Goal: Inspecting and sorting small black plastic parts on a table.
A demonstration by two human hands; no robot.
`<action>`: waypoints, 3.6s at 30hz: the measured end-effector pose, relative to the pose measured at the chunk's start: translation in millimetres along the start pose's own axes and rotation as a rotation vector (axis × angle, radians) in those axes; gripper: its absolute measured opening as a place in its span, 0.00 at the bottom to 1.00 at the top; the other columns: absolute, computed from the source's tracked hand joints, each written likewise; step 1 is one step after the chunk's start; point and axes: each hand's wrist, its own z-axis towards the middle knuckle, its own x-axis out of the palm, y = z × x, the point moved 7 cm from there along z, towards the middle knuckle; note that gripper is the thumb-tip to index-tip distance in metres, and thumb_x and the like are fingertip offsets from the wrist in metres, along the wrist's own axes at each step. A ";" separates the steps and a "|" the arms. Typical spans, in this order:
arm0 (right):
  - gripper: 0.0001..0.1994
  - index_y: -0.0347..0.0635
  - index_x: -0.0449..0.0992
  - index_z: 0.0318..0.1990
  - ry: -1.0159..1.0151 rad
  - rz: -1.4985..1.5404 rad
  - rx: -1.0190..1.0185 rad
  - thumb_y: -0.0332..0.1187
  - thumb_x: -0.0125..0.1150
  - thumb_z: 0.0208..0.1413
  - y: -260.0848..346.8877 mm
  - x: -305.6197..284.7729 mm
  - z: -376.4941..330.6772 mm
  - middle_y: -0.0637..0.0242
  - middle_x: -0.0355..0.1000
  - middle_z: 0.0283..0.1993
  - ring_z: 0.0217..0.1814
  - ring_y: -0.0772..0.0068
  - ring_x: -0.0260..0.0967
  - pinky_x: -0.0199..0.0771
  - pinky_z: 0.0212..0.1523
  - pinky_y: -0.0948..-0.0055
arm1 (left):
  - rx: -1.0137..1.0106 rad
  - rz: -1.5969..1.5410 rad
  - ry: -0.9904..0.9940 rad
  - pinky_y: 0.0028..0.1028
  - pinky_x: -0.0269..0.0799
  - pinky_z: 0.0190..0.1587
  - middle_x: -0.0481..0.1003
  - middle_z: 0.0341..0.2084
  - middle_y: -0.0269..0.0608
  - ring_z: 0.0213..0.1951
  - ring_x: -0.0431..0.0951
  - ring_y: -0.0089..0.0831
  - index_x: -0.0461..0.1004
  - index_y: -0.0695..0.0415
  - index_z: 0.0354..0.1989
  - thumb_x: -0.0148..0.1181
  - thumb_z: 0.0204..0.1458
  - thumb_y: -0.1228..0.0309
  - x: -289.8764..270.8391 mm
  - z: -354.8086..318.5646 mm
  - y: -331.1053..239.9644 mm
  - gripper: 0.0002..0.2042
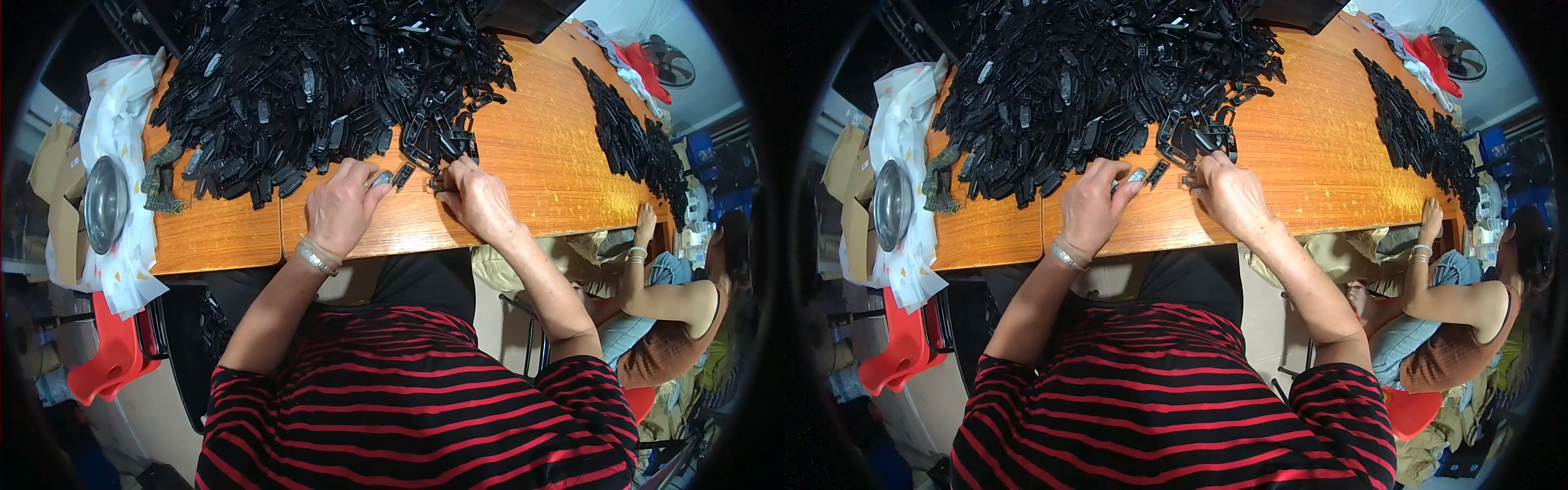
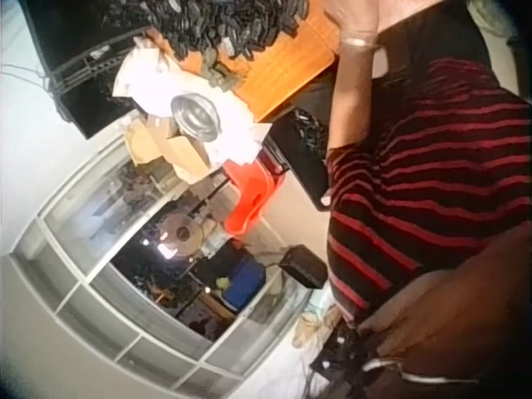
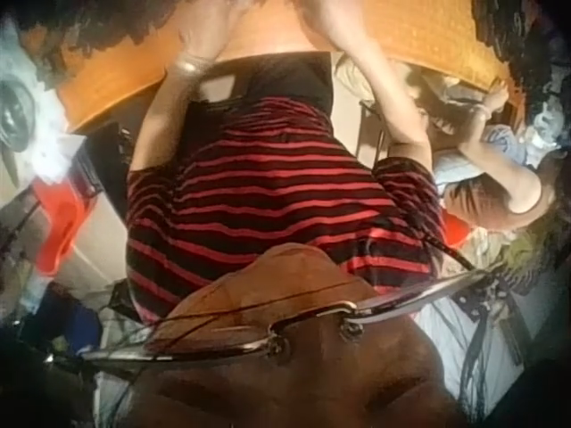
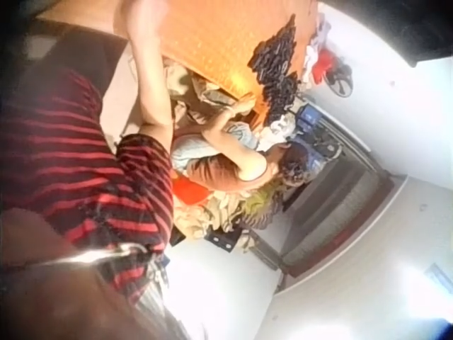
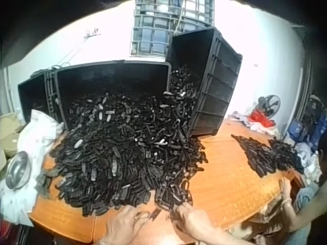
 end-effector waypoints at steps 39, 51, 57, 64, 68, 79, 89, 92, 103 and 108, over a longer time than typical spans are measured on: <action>0.14 0.40 0.75 0.39 -0.394 0.472 -0.166 0.22 0.69 0.43 96.9 8.1 -32.1 0.62 0.68 0.30 0.22 0.68 0.69 0.70 0.23 0.72 | -0.341 -1.172 -0.026 0.13 0.66 0.32 0.74 0.35 0.30 0.31 0.69 0.12 0.72 0.63 0.51 0.56 0.58 0.76 -7.0 -60.3 -6.4 0.12; 0.25 0.38 0.65 0.53 -0.172 0.707 -0.056 0.33 0.69 0.49 114.7 49.1 -53.5 0.60 0.69 0.31 0.31 0.62 0.70 0.72 0.32 0.68 | -0.370 -1.258 0.219 0.15 0.61 0.27 0.71 0.26 0.31 0.26 0.67 0.15 0.71 0.60 0.32 0.44 0.66 0.63 -9.1 -72.7 -12.2 0.15; 0.20 0.40 0.72 0.48 0.047 0.608 -0.271 0.35 0.69 0.49 125.7 50.2 -31.9 0.61 0.73 0.33 0.32 0.62 0.73 0.73 0.33 0.69 | -0.552 -0.613 0.072 0.18 0.60 0.25 0.69 0.18 0.31 0.23 0.69 0.19 0.71 0.55 0.26 0.44 0.62 0.58 -95.4 -116.2 58.0 0.17; 0.10 0.37 0.75 0.40 -0.326 0.119 -0.053 0.26 0.65 0.49 44.3 -7.7 14.8 0.55 0.71 0.37 0.34 0.52 0.73 0.74 0.34 0.61 | -0.383 0.686 0.079 0.35 0.68 0.48 0.78 0.35 0.44 0.43 0.75 0.41 0.78 0.60 0.34 0.64 0.48 0.70 -211.8 -185.6 105.8 0.08; 0.11 0.38 0.75 0.41 -0.255 -0.016 -0.027 0.27 0.64 0.49 31.0 0.8 33.8 0.56 0.70 0.39 0.35 0.49 0.73 0.75 0.36 0.59 | -0.401 0.106 -0.067 0.27 0.72 0.40 0.77 0.31 0.46 0.34 0.78 0.32 0.76 0.64 0.37 0.60 0.51 0.76 -153.6 -125.3 81.5 0.07; 0.12 0.42 0.76 0.45 -0.268 0.095 -0.079 0.27 0.62 0.51 20.0 -9.3 39.6 0.57 0.72 0.36 0.33 0.54 0.74 0.75 0.34 0.63 | -0.098 -0.060 0.169 0.40 0.74 0.32 0.77 0.30 0.46 0.32 0.79 0.45 0.69 0.57 0.37 0.66 0.47 0.61 30.6 21.8 -27.2 0.16; 0.08 0.37 0.78 0.37 -0.415 0.411 0.089 0.28 0.68 0.50 -2.4 -4.7 -11.3 0.60 0.76 0.34 0.29 0.73 0.74 0.74 0.31 0.75 | -0.029 -0.052 0.049 0.40 0.74 0.35 0.76 0.32 0.47 0.33 0.79 0.45 0.70 0.58 0.43 0.64 0.48 0.70 28.2 14.4 -17.4 0.15; 0.10 0.38 0.78 0.39 -0.396 0.038 -0.002 0.30 0.68 0.49 8.4 -2.7 -23.6 0.55 0.76 0.36 0.34 0.56 0.76 0.76 0.36 0.66 | -0.309 -0.392 0.171 0.35 0.74 0.35 0.77 0.33 0.47 0.32 0.79 0.40 0.71 0.58 0.47 0.63 0.48 0.74 29.0 2.1 4.6 0.16; 0.09 0.35 0.75 0.40 -0.303 0.587 0.125 0.27 0.65 0.53 49.3 -17.2 -16.0 0.68 0.72 0.34 0.32 0.80 0.69 0.70 0.35 0.79 | -0.533 -1.301 0.227 0.14 0.67 0.29 0.75 0.30 0.29 0.27 0.70 0.12 0.73 0.61 0.46 0.59 0.57 0.71 16.0 -25.8 4.2 0.11; 0.10 0.34 0.75 0.41 -0.323 0.792 0.138 0.26 0.65 0.53 56.1 -5.1 -16.8 0.72 0.70 0.36 0.33 0.85 0.67 0.69 0.33 0.83 | -0.486 -1.299 0.173 0.13 0.66 0.28 0.75 0.31 0.28 0.26 0.68 0.10 0.73 0.61 0.46 0.59 0.57 0.72 9.5 -23.5 -0.4 0.11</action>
